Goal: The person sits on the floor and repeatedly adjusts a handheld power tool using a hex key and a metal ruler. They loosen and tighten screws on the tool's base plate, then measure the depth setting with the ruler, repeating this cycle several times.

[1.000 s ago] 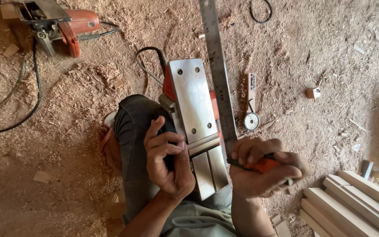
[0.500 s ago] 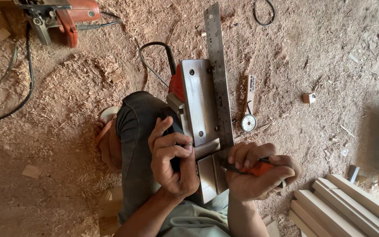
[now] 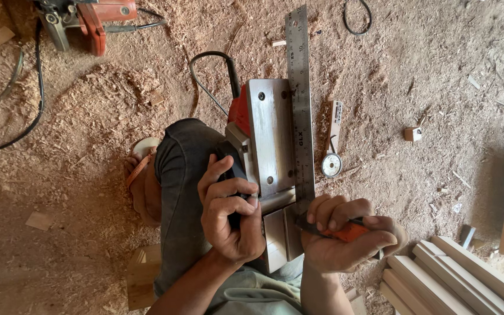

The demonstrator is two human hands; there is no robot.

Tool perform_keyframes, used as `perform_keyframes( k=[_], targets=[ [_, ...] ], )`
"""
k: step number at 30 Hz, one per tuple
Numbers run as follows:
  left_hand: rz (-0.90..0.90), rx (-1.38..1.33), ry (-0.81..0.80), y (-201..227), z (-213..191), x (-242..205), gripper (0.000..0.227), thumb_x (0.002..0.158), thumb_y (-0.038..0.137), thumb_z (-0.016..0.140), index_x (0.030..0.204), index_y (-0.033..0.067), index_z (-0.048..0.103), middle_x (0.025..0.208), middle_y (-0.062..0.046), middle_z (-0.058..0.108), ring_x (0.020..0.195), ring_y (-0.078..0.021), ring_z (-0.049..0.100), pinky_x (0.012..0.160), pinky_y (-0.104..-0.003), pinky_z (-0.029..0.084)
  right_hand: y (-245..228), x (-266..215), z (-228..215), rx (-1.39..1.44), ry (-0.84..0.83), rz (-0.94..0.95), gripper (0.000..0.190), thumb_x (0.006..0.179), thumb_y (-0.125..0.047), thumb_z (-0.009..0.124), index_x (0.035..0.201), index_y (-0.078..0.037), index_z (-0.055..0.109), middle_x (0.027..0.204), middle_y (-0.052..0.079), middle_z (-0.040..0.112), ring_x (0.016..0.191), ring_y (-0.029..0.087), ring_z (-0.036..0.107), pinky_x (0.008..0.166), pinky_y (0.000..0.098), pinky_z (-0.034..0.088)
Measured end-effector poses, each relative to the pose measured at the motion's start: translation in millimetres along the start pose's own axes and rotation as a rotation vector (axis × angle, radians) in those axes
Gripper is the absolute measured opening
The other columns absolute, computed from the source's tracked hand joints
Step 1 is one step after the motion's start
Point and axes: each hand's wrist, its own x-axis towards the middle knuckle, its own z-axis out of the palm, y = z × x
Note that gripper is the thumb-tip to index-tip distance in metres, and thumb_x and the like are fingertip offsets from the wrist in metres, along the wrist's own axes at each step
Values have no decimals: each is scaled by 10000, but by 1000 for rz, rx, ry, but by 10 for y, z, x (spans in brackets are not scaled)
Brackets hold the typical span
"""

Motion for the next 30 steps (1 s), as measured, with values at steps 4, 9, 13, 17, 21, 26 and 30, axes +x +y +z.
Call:
perform_keyframes(
  k=[4, 9, 13, 17, 21, 26, 30],
  targets=[
    [6, -14, 6, -4, -1, 0, 207, 988, -22, 587, 970, 158, 487, 1039, -51, 675, 1435, -257, 487, 1332, -566, 273, -11, -34, 18, -21, -4, 16, 292, 1175, -508, 336, 1113, -225, 374, 665, 50, 412, 447, 147, 379, 422, 321, 443],
    [1, -32, 8, -9, -9, -3, 188, 974, -13, 561, 968, 160, 488, 1034, -57, 678, 1432, -260, 488, 1338, -565, 262, -7, -47, 20, -74, 8, 3, 292, 1174, -513, 347, 1095, -231, 342, 654, 51, 397, 445, 147, 368, 415, 322, 434],
    [-10, -37, 7, 0, -17, 2, 176, 964, -3, 556, 967, 158, 485, 1032, -59, 677, 1428, -259, 494, 1327, -555, 270, -6, -37, 21, -63, -4, 1, 294, 1174, -515, 348, 1095, -232, 340, 657, 54, 401, 447, 151, 377, 417, 323, 433],
    [-12, -32, -9, 13, -21, 8, 166, 961, 9, 576, 1017, 138, 488, 1034, -63, 674, 1422, -266, 487, 1320, -554, 269, -11, -38, 29, -74, -1, -8, 291, 1171, -512, 356, 1110, -228, 339, 661, 58, 404, 449, 148, 375, 421, 325, 430],
    [-2, -22, -3, 19, -11, 14, 137, 1017, 34, 577, 1059, 125, 483, 1049, -70, 674, 1428, -260, 497, 1301, -531, 271, -7, -44, 30, -96, -7, -17, 293, 1176, -509, 365, 1119, -223, 340, 649, 54, 395, 441, 147, 369, 410, 325, 426],
    [2, -47, -12, 7, -16, 19, 125, 971, 53, 543, 1050, 118, 470, 1020, -70, 657, 1417, -262, 477, 1311, -549, 250, 1, -42, 13, -101, -10, -12, 281, 1177, -504, 369, 1115, -231, 339, 659, 61, 399, 447, 150, 388, 412, 325, 437],
    [-1, -32, -17, -6, -19, 11, 128, 979, 24, 533, 1051, 121, 490, 1024, -80, 663, 1423, -258, 483, 1305, -537, 262, 13, -57, -3, -95, -30, -23, 264, 1177, -493, 368, 1118, -237, 348, 660, 62, 404, 448, 147, 395, 412, 322, 449]
  ],
)
